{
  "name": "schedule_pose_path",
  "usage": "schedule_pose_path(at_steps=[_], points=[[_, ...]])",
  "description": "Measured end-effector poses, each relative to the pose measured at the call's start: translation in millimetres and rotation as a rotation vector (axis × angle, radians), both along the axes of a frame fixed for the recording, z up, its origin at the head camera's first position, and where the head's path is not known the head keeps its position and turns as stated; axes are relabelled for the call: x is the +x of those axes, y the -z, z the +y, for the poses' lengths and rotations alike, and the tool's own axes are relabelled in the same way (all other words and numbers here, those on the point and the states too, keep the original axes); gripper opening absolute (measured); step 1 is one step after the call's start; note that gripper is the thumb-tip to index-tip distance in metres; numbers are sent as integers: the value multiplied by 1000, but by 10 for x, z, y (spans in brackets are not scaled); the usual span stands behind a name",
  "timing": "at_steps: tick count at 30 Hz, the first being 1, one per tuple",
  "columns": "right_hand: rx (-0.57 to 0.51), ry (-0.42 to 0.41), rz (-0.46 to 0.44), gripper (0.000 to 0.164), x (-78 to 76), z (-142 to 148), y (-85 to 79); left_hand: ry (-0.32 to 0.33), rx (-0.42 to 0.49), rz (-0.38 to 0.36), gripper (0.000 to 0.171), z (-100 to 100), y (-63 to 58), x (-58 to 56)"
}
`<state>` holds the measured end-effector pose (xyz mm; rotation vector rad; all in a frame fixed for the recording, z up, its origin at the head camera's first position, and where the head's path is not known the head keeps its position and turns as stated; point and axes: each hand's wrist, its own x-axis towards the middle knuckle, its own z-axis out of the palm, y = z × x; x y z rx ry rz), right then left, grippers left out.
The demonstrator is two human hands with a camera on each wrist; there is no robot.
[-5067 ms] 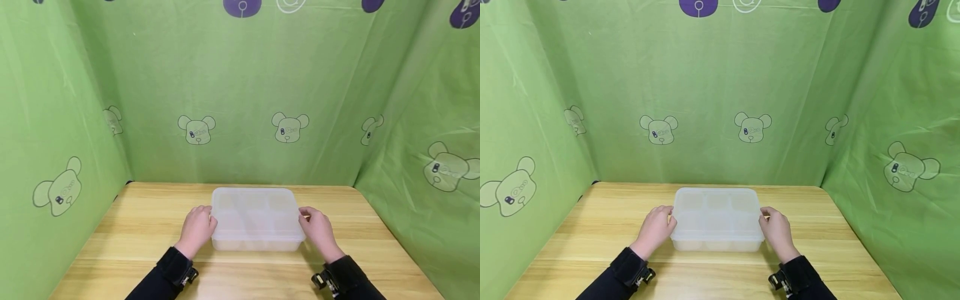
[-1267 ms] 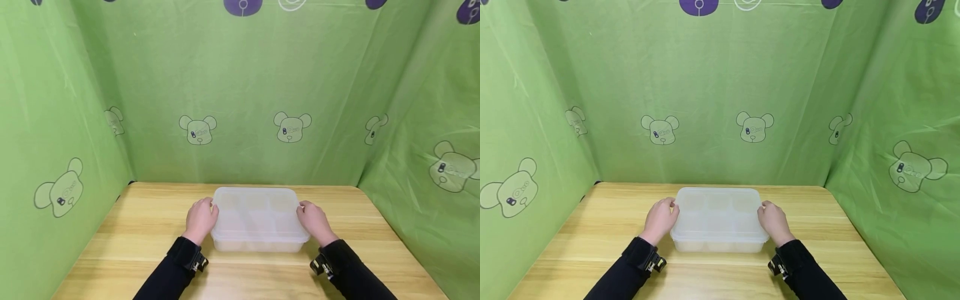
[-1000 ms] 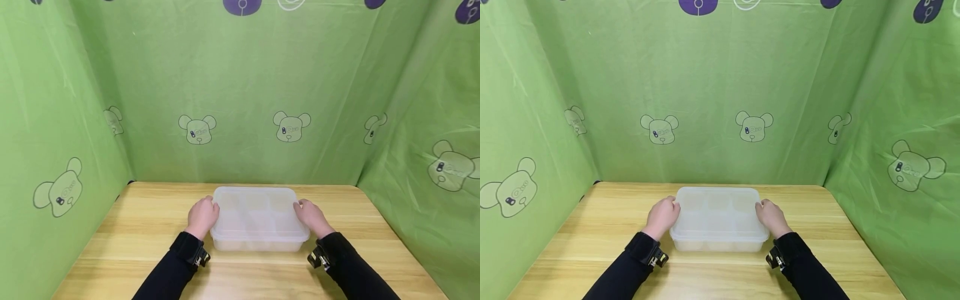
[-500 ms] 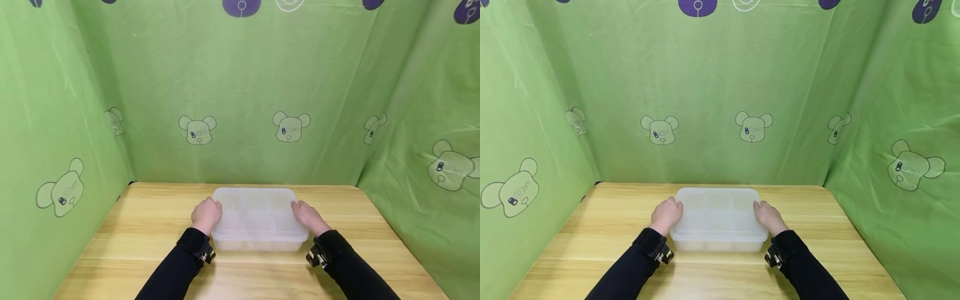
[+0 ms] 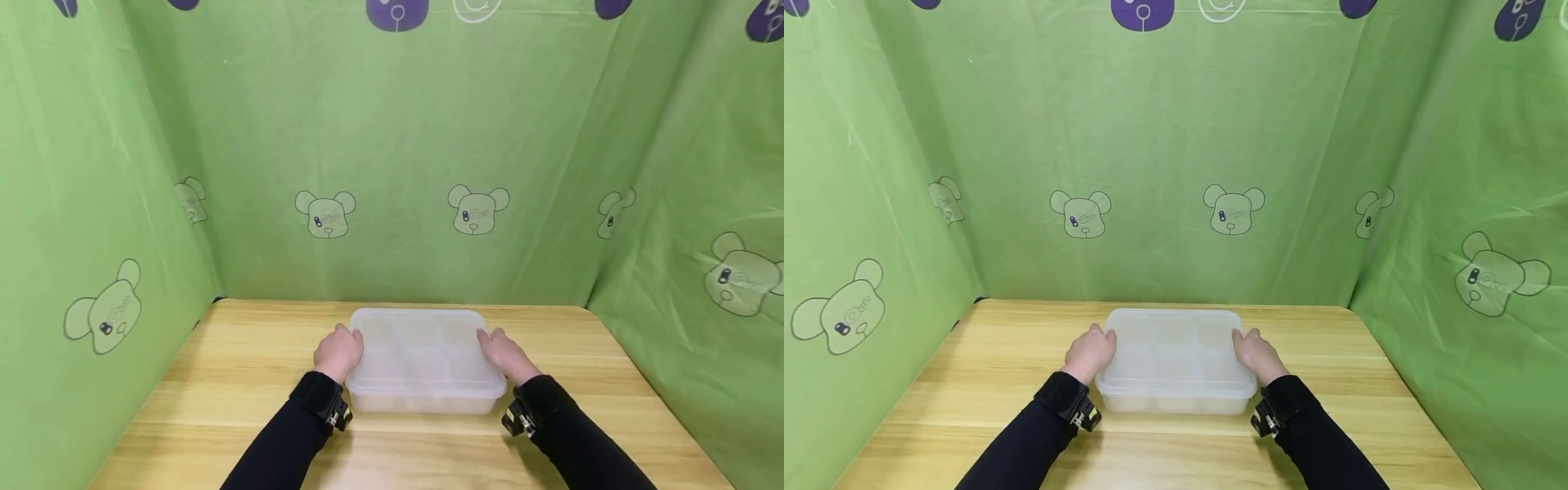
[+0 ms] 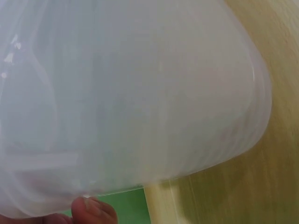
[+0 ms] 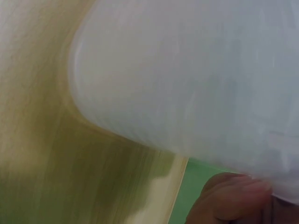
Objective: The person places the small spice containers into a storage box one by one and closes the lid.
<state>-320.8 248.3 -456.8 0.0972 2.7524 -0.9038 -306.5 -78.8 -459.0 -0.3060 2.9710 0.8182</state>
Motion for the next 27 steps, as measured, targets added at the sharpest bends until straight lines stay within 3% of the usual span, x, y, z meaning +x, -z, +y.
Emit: schedule_pose_path(at_steps=[14, 22, 27], points=[[-13, -27, -21, 84, -15, 25, 66, 19, 61, -23, 62, -5, 37, 11], [-26, -23, 2, 84, 5, 8, 101, 114, 148, 4, 61, -40, 114, -5], [-35, -20, 21, 81, -2, 3, 111, 139, 187, 24, 61, -58, 156, -21]])
